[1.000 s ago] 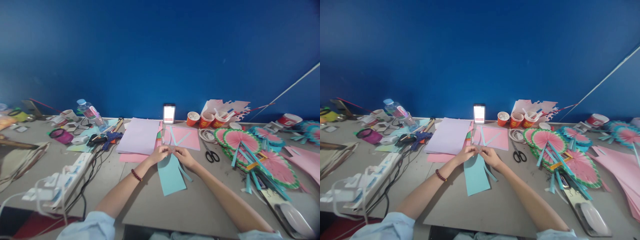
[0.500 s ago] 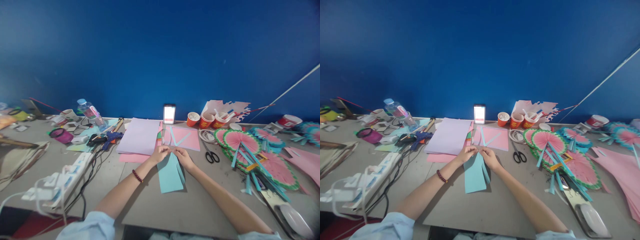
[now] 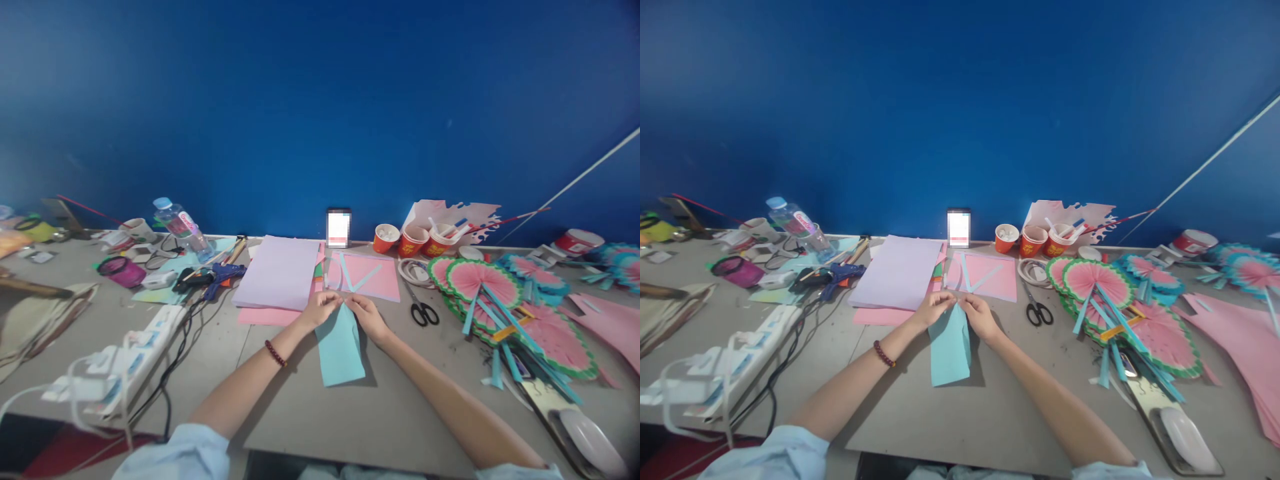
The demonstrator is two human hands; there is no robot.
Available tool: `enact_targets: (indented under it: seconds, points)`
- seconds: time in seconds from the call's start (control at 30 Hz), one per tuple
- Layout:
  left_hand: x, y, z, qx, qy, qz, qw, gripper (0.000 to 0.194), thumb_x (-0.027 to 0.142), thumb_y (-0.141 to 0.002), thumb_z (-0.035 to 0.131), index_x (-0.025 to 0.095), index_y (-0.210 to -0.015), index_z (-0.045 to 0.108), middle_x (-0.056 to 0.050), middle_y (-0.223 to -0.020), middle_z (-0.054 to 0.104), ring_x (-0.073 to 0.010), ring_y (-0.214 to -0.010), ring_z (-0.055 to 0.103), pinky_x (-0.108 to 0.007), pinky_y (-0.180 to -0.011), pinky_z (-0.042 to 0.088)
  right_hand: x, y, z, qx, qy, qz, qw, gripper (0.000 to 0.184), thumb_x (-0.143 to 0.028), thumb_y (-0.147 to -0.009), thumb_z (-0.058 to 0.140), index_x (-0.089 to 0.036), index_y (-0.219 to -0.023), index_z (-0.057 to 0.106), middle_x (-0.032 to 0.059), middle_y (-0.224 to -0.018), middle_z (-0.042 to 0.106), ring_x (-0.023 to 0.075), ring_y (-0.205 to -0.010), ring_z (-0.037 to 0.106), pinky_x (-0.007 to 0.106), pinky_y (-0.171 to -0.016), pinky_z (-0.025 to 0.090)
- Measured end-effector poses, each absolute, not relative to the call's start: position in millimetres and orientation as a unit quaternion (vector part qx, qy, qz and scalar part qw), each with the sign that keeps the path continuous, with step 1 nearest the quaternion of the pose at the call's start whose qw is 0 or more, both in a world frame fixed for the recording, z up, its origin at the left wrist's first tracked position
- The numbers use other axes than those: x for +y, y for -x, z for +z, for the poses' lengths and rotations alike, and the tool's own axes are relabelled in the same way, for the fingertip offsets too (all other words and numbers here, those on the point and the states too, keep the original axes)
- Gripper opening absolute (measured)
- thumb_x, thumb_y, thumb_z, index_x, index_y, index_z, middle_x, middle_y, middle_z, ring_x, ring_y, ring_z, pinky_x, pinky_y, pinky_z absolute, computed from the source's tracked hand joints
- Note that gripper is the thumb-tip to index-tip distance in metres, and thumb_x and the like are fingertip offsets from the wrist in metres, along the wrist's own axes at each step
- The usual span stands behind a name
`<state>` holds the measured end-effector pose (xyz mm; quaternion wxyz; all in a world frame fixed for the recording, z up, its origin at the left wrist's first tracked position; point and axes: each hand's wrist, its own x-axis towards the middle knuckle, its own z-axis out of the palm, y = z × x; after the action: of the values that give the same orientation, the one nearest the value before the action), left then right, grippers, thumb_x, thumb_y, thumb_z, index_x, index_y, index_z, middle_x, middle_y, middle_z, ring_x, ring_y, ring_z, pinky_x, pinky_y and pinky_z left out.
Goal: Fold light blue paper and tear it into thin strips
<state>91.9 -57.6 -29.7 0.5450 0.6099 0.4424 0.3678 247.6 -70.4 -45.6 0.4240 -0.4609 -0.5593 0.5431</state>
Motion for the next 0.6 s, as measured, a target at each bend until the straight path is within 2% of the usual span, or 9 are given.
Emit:
enact_targets:
  seconds: [0.27,0.4,0.6]
  points:
    - [-60.1,-87.6,-22.6,0.435,-0.574,0.351,0.599,0.032,0.045,-0.072,0.063,0.014,-0.064,0.057,0.004,-0.056,0.042,-0.0088,-0.053,0.037,-0.024,-0.053,0.027,-68.9,-249.5,-51.9,-0.543,0.446,0.572,0.423,0.034,-0.049,-0.075,0.055,-0.019,-0.062,0.046,-0.0051,-0.057,0.037,0.0100,-0.054,0.032,0.024,-0.052,0.027]
    - [-59.3,-85.9,-23.1,0.437,-0.580,0.334,0.601,0.035,0.046,-0.067,0.068,0.013,-0.064,0.056,0.005,-0.055,0.040,-0.0071,-0.051,0.033,-0.023,-0.050,0.023,-70.4,-249.8,-49.3,-0.540,0.444,0.581,0.417,0.037,-0.053,-0.075,0.055,-0.019,-0.064,0.047,-0.0049,-0.057,0.038,0.0099,-0.054,0.033,0.024,-0.052,0.029]
    - [-56.5,-84.3,-28.8,0.432,-0.562,0.314,0.632,0.041,0.052,-0.063,0.071,0.014,-0.066,0.056,0.003,-0.056,0.045,-0.0087,-0.052,0.038,-0.024,-0.051,0.027,-71.5,-249.3,-49.0,-0.540,0.436,0.586,0.417,0.038,-0.055,-0.074,0.056,-0.019,-0.065,0.047,-0.0049,-0.056,0.041,0.0102,-0.054,0.036,0.023,-0.052,0.032]
